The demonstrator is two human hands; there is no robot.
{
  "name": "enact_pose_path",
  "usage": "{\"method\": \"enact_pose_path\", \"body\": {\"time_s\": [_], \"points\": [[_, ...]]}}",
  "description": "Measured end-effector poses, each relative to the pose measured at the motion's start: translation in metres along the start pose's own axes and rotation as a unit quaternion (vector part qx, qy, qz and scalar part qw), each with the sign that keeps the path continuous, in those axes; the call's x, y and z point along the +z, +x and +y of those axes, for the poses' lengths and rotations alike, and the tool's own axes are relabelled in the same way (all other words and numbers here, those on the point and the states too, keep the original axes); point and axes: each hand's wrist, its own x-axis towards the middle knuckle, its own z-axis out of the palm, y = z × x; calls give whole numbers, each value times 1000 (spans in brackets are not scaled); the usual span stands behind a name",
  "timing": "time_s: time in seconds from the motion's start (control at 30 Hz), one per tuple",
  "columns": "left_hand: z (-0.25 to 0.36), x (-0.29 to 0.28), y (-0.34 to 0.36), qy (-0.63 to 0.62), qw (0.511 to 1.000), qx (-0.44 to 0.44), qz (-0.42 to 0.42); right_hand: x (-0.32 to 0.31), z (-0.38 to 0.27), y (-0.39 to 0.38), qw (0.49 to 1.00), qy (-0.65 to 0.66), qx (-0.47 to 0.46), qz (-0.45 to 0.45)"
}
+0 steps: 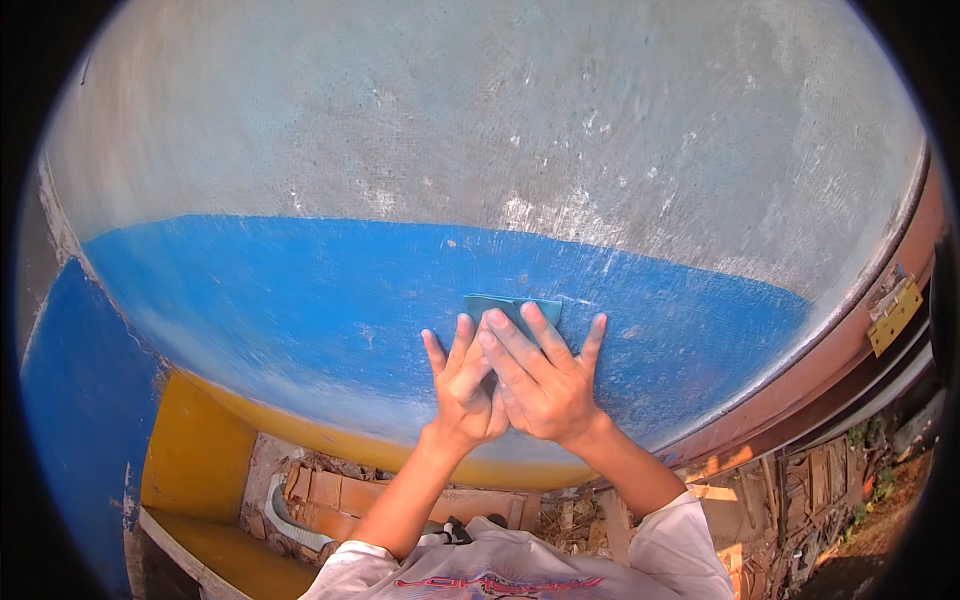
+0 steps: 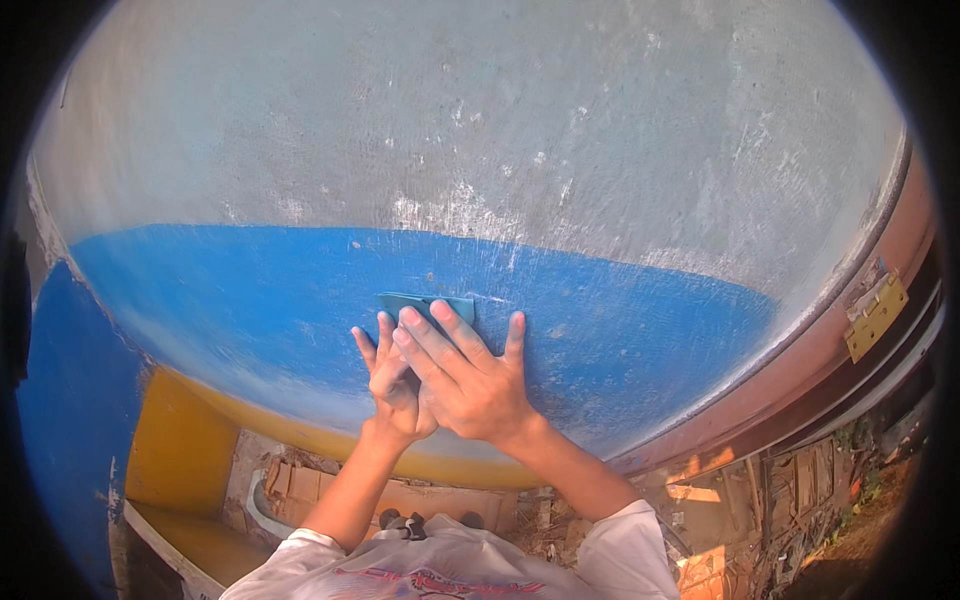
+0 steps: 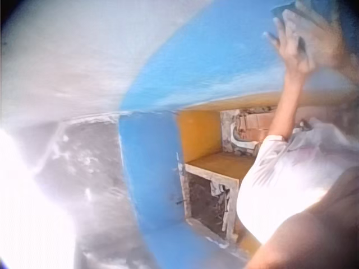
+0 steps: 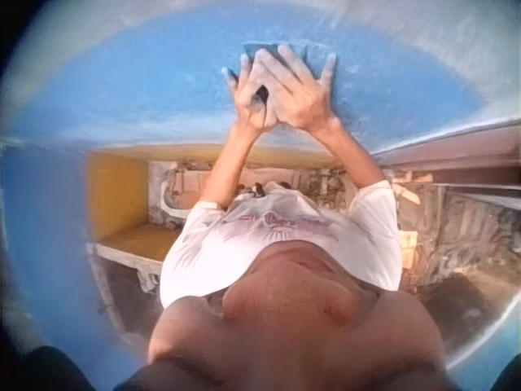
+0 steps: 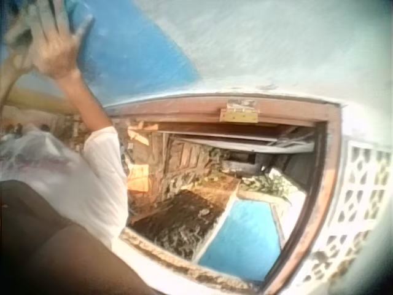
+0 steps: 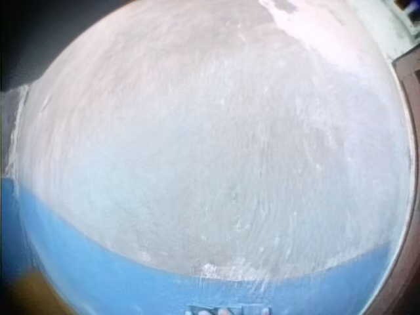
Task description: The person sands the surface of a blue and grey painted wall using a piece of sandpaper.
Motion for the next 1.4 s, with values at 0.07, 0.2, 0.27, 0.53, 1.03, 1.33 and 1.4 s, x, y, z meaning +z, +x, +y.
{"method": "enact_pose_path", "body": {"time_s": [0.07,0.2,0.27,0.53,1.03,1.33,1.4], "points": [[-3,-11,5,3,1000,12,-21,9,10,-5,998,-55,-15,-10],[-9,-38,2,-44,993,-7,-106,22,-1,-22,993,-108,45,-8],[-8,-56,12,2,993,-58,-107,33,5,-30,988,-145,52,17],[-49,-114,34,76,984,-161,27,36,-1,12,958,-210,147,130],[-96,-101,14,192,956,-168,146,48,3,-41,902,-177,307,246],[-99,-111,3,187,966,-153,94,83,-46,-49,953,-189,203,121],[-111,-126,-2,209,965,-133,86,77,-31,-77,879,-155,384,238]]}}
